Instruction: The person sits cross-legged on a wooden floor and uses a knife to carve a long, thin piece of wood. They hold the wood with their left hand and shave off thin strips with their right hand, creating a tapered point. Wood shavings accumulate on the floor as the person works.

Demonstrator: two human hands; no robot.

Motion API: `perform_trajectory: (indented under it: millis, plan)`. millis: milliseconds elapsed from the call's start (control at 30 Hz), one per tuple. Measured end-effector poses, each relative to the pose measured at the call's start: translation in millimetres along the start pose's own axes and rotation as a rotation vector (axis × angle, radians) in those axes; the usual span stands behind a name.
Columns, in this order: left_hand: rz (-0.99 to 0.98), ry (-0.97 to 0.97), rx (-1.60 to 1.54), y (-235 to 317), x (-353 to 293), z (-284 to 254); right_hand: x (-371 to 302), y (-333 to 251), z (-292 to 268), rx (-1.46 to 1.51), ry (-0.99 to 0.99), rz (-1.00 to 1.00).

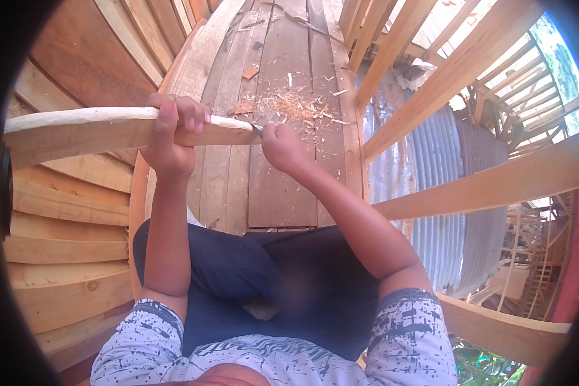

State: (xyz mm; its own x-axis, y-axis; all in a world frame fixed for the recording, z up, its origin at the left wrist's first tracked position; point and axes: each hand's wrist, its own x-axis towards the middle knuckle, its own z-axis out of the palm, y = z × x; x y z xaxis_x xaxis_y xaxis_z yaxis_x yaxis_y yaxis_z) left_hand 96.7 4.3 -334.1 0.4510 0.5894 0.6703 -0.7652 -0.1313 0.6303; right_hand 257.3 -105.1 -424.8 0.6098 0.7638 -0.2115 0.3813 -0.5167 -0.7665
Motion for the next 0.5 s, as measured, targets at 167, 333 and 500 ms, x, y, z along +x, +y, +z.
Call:
perform_trajectory:
  millis: [167, 333, 500]
  plan:
    - [0.015, -0.199, -0.006, -5.9, 1.8, 7.7, 23.8, 120.1, 4.3, -0.109, 0.095, 0.101]
    - [0.024, -0.310, -0.130, -6.0, 4.2, -5.6, 3.4, 69.7, 0.8, -0.033, -0.069, 0.426]
    - [-0.005, -0.330, -0.153, -1.5, 6.5, -9.2, -41.1, 16.1, 0.0, -0.083, -0.032, 0.141]
